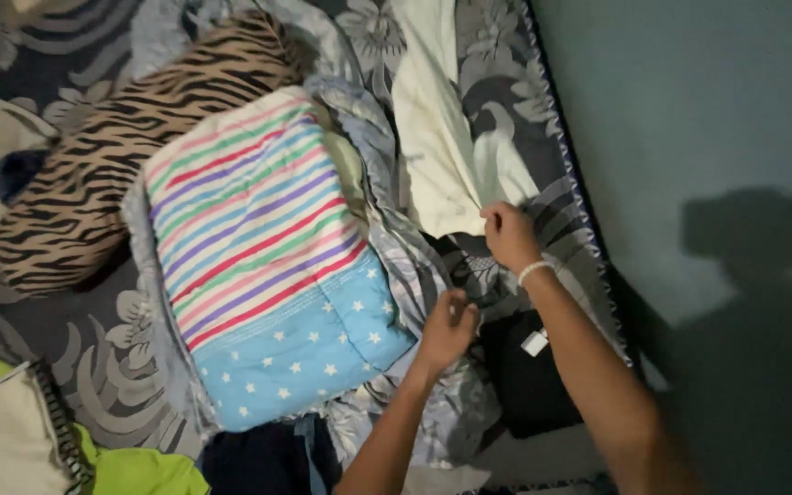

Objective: Folding and organizing various items of clothing on a bed.

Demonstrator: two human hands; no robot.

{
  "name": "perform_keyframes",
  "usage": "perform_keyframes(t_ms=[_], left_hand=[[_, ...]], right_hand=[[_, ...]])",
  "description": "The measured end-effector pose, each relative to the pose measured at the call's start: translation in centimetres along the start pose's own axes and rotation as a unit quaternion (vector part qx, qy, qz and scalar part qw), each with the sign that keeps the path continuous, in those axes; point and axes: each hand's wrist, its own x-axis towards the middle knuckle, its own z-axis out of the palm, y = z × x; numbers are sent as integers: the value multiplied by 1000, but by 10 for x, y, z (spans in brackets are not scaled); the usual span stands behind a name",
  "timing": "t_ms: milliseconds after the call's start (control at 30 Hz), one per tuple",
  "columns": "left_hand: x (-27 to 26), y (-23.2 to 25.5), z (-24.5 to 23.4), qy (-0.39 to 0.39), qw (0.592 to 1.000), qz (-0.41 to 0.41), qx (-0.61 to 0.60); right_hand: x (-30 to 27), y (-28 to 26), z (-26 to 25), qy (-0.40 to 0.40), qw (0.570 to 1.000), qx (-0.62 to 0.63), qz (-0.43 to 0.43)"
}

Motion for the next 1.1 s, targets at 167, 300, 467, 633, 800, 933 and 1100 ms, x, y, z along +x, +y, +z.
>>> perform_keyframes(t_ms=[167,300,467,633,800,933,1100], left_hand=[[-31,83,-2,53,994,79,45],[-26,64,20,59,987,143,-49],[-99,115,5,129,927,340,-87],[-173,151,-10,73,903,363,-219],[-208,151,-21,-198,790,150,-560],[-277,162,-24,-224,816,186,-500],[-357,180,-33,-218,844,317,-374]], right_hand=[[-88,-74,-76,12,978,196,-76],[-187,-129,-118,18,949,308,-63],[-269,-152,-154,36,956,290,1],[-330,-197,-162,-59,939,336,-45],[-361,-241,-202,-110,936,279,-186],[-378,-252,-230,21,928,282,-242],[-398,-285,-250,186,902,112,-372]])
